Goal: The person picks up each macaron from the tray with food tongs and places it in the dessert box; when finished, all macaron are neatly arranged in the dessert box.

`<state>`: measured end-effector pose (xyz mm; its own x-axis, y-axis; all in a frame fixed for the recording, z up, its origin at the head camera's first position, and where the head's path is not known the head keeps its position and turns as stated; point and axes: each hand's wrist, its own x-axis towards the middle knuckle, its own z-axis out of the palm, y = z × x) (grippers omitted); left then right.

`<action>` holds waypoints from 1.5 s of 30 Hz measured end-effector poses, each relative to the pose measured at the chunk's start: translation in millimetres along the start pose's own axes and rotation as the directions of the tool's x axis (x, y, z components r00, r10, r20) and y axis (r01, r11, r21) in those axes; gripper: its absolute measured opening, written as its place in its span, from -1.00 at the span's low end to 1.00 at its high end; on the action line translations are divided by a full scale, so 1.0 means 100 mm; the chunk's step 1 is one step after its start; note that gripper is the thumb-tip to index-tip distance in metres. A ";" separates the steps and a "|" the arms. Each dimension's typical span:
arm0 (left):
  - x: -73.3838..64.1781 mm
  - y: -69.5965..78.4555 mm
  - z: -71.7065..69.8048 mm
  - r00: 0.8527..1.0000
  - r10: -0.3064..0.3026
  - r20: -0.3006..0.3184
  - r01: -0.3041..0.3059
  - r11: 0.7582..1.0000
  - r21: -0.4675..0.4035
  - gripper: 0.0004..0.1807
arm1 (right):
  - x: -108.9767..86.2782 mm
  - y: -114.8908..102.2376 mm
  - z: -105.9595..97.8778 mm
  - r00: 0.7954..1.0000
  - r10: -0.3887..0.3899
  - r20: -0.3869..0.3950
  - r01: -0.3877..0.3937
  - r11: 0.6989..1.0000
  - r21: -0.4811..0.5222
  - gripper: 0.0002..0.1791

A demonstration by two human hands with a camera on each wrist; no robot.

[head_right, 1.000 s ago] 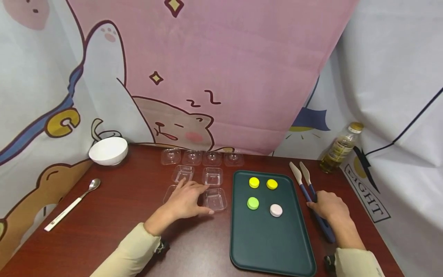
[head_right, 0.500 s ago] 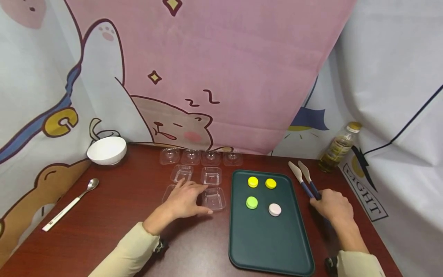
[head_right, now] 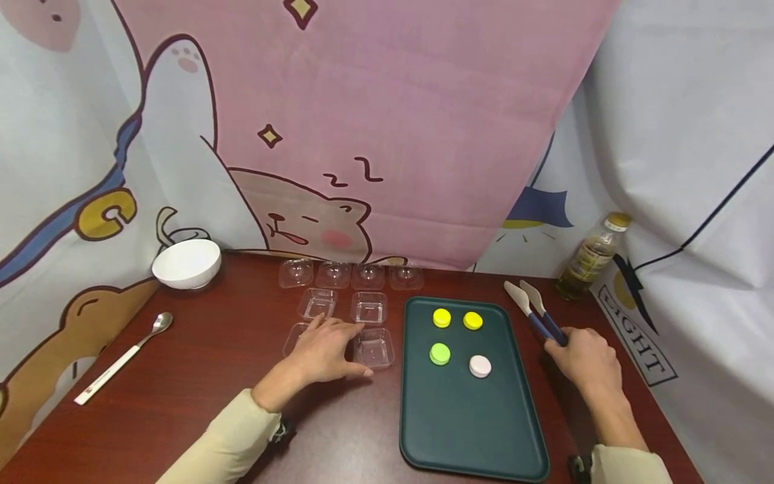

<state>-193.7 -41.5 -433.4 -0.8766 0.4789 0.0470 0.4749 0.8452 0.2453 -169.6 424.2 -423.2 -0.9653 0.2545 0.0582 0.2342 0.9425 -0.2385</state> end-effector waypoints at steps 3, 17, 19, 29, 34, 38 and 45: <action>0.00 0.00 0.01 1.000 -0.010 -0.005 0.010 1.000 0.007 0.08 | -0.02 0.03 -0.02 1.000 0.006 -0.014 -0.006 1.000 0.004 -0.44; 0.00 0.03 0.02 1.000 -0.015 -0.022 0.016 1.000 0.020 0.01 | -0.20 0.08 -0.18 0.994 -0.050 -0.094 0.049 0.999 -0.011 -0.40; 0.01 0.03 0.01 1.000 -0.017 -0.018 0.018 1.000 0.017 0.00 | -0.24 0.07 -0.20 0.992 -0.070 -0.110 0.069 0.998 -0.010 -0.40; 0.01 0.03 -0.05 0.999 -0.035 0.025 0.034 0.999 0.011 -0.02 | -0.42 -0.04 -0.23 0.975 -0.169 -0.145 0.168 0.986 -0.023 -0.47; 0.02 0.02 -0.07 0.998 -0.032 0.057 0.031 0.999 0.013 -0.03 | -0.47 -0.08 -0.21 0.982 -0.165 -0.094 0.165 0.986 -0.009 -0.48; 0.02 0.02 -0.09 0.997 -0.025 0.067 0.024 1.000 0.003 -0.04 | -0.48 -0.11 -0.20 0.985 -0.168 -0.043 0.169 0.986 0.004 -0.47; 0.04 0.00 -0.10 0.997 -0.004 0.074 0.003 1.000 0.026 -0.06 | -0.53 -0.17 -0.17 0.978 -0.203 -0.038 0.204 0.978 0.031 -0.49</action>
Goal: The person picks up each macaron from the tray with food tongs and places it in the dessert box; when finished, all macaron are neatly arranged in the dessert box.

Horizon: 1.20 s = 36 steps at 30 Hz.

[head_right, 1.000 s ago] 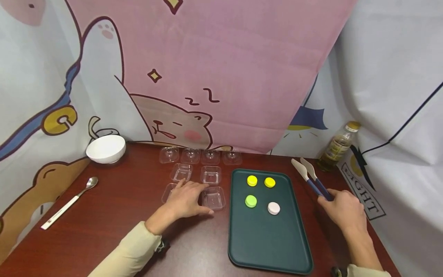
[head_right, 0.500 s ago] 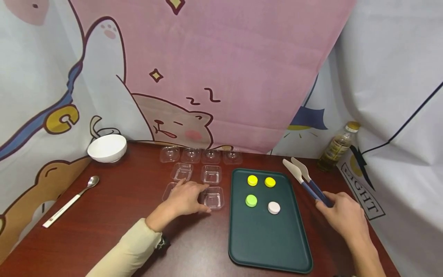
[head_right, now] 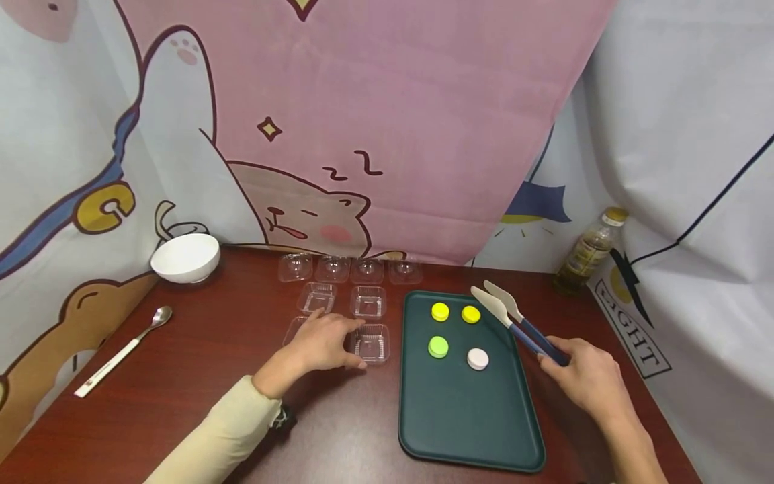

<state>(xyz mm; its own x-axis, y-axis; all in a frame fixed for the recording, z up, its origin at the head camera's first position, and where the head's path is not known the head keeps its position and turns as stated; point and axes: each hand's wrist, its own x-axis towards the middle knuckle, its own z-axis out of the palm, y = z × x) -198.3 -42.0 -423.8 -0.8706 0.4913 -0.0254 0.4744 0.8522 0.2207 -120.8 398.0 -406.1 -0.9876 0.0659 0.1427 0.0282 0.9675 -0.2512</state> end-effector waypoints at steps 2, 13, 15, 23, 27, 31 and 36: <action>0.00 0.00 0.00 1.000 0.001 0.003 -0.001 1.000 0.003 -0.06 | -0.01 -0.01 0.02 1.000 -0.018 -0.013 0.018 1.000 0.002 -0.50; 0.01 -0.02 -0.01 0.999 -0.002 0.034 0.002 1.000 -0.008 -0.05 | -0.07 -0.10 0.11 0.997 -0.073 -0.040 0.074 0.997 0.026 -0.54; 0.01 -0.03 -0.02 0.999 -0.002 0.036 0.003 1.000 -0.012 -0.06 | -0.07 -0.12 0.11 0.995 -0.090 -0.047 0.091 0.995 0.030 -0.55; 0.02 -0.04 -0.03 0.999 0.000 0.045 0.001 1.000 -0.029 -0.08 | -0.07 -0.19 0.09 0.992 -0.127 -0.008 0.127 0.991 0.036 -0.53; 0.02 -0.04 -0.03 0.999 0.003 0.054 -0.001 0.999 -0.032 -0.09 | -0.06 -0.22 0.10 0.992 -0.122 0.024 0.121 0.992 0.033 -0.54; 0.03 -0.03 -0.04 0.998 0.004 0.058 -0.002 0.999 -0.033 -0.09 | -0.06 -0.25 0.10 0.990 -0.139 0.028 0.138 0.990 0.033 -0.55; 0.03 -0.03 -0.05 0.998 -0.001 0.058 0.003 1.000 -0.028 -0.09 | -0.06 -0.28 0.10 0.985 -0.169 0.032 0.168 0.985 0.033 -0.55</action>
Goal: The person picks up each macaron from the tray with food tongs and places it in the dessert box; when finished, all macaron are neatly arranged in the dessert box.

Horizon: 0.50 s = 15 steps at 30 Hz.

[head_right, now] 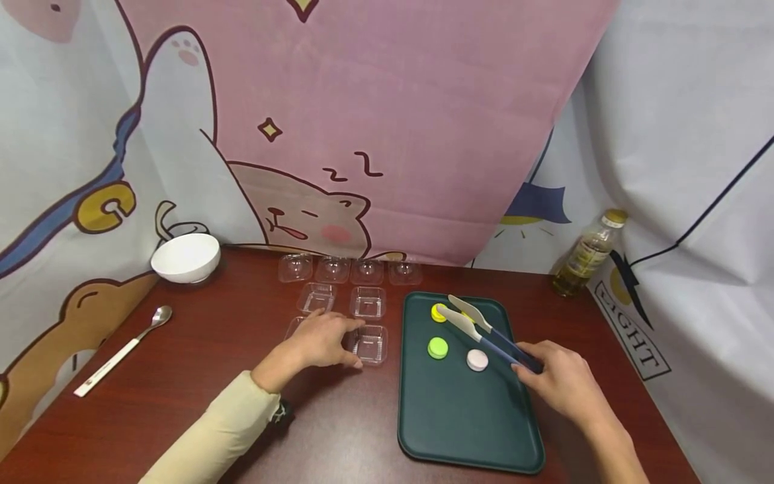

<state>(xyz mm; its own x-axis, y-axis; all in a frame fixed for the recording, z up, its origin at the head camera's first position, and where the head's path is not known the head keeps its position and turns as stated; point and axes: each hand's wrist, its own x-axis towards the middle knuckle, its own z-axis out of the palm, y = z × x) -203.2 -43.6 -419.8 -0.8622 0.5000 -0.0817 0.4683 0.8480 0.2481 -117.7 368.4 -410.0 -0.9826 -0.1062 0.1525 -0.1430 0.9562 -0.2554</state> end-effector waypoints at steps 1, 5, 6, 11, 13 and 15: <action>0.00 0.00 0.00 1.000 -0.001 0.002 0.001 1.000 0.001 -0.09 | 0.00 0.00 0.00 1.000 -0.004 0.003 0.004 1.000 0.000 -0.56; 0.01 0.01 0.00 1.000 -0.006 0.009 0.006 1.000 -0.003 -0.08 | 0.01 -0.01 0.03 1.000 -0.012 0.011 0.012 1.000 -0.012 -0.58; 0.01 0.01 0.00 1.000 -0.006 0.010 0.006 1.000 -0.003 -0.09 | 0.02 -0.01 0.03 1.000 -0.013 0.014 0.013 1.000 -0.014 -0.59; 0.01 0.01 -0.01 1.000 -0.006 0.010 0.006 1.000 -0.012 -0.08 | 0.04 -0.01 0.05 1.000 -0.020 0.020 0.021 1.000 -0.010 -0.59; 0.01 0.00 -0.01 1.000 -0.009 0.016 0.009 1.000 -0.015 -0.08 | 0.05 -0.01 0.05 0.999 -0.021 0.030 0.021 1.000 -0.006 -0.58; 0.01 0.00 -0.01 1.000 -0.012 0.021 0.012 1.000 -0.015 -0.08 | 0.07 -0.02 0.05 0.999 -0.019 0.042 0.019 1.000 -0.003 -0.58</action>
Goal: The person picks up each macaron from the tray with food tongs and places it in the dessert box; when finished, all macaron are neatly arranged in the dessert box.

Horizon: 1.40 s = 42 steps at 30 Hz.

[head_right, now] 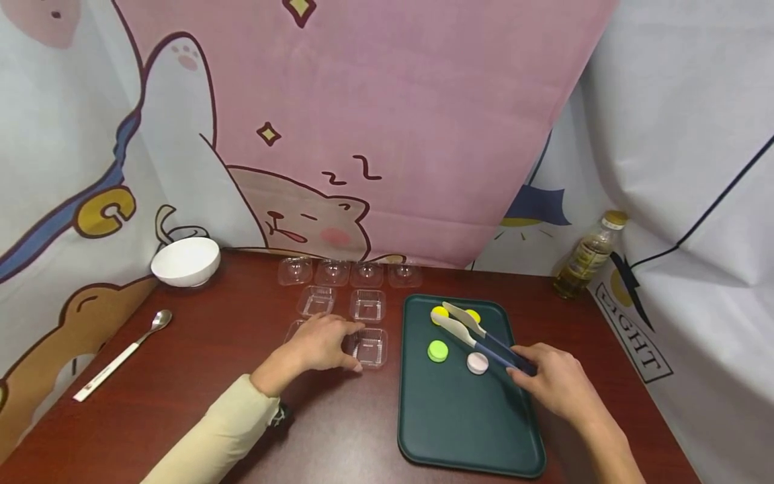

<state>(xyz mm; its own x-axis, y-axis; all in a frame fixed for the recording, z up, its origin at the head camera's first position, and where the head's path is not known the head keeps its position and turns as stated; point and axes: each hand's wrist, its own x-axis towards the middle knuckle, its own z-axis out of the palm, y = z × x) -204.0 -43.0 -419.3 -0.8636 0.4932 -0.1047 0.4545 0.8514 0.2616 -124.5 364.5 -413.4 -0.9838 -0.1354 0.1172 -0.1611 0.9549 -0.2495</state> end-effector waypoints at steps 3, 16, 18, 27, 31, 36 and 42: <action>0.00 -0.01 0.00 1.000 0.000 -0.002 0.000 1.000 0.001 -0.09 | 0.03 -0.01 -0.01 1.000 0.007 0.016 -0.007 1.000 0.004 -0.57; -0.01 0.01 0.01 1.000 0.023 -0.015 -0.022 0.999 0.048 -0.08 | 0.02 -0.01 0.04 0.999 0.026 0.023 -0.027 1.000 0.014 -0.55; -0.01 0.00 0.01 1.000 0.023 -0.016 -0.022 0.999 0.046 -0.07 | 0.02 -0.01 0.04 1.000 0.021 0.017 -0.022 1.000 0.012 -0.55; 0.01 -0.02 0.03 0.999 0.021 -0.024 -0.020 0.999 0.047 -0.08 | 0.04 -0.02 0.03 1.000 0.018 0.000 -0.018 1.000 -0.003 -0.57; 0.01 -0.02 0.04 0.999 0.025 -0.025 -0.024 0.998 0.053 -0.07 | 0.03 -0.04 0.02 1.000 0.003 -0.022 -0.003 1.000 -0.001 -0.58; 0.02 -0.02 0.04 0.999 0.024 -0.024 -0.023 0.998 0.061 -0.07 | 0.01 -0.09 0.01 0.997 -0.036 -0.063 0.036 0.999 0.001 -0.61; 0.02 0.00 0.01 1.000 0.019 -0.014 -0.018 0.999 0.050 -0.08 | 0.00 -0.18 -0.04 0.998 -0.045 -0.052 0.046 0.999 0.016 -0.59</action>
<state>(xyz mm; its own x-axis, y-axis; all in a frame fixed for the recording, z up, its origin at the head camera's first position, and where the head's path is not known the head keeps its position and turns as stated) -205.4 -42.2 -420.9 -0.8579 0.5064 -0.0867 0.4802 0.8504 0.2151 -121.7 348.3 -404.9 -0.9702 -0.1644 0.1782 -0.2075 0.9433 -0.2592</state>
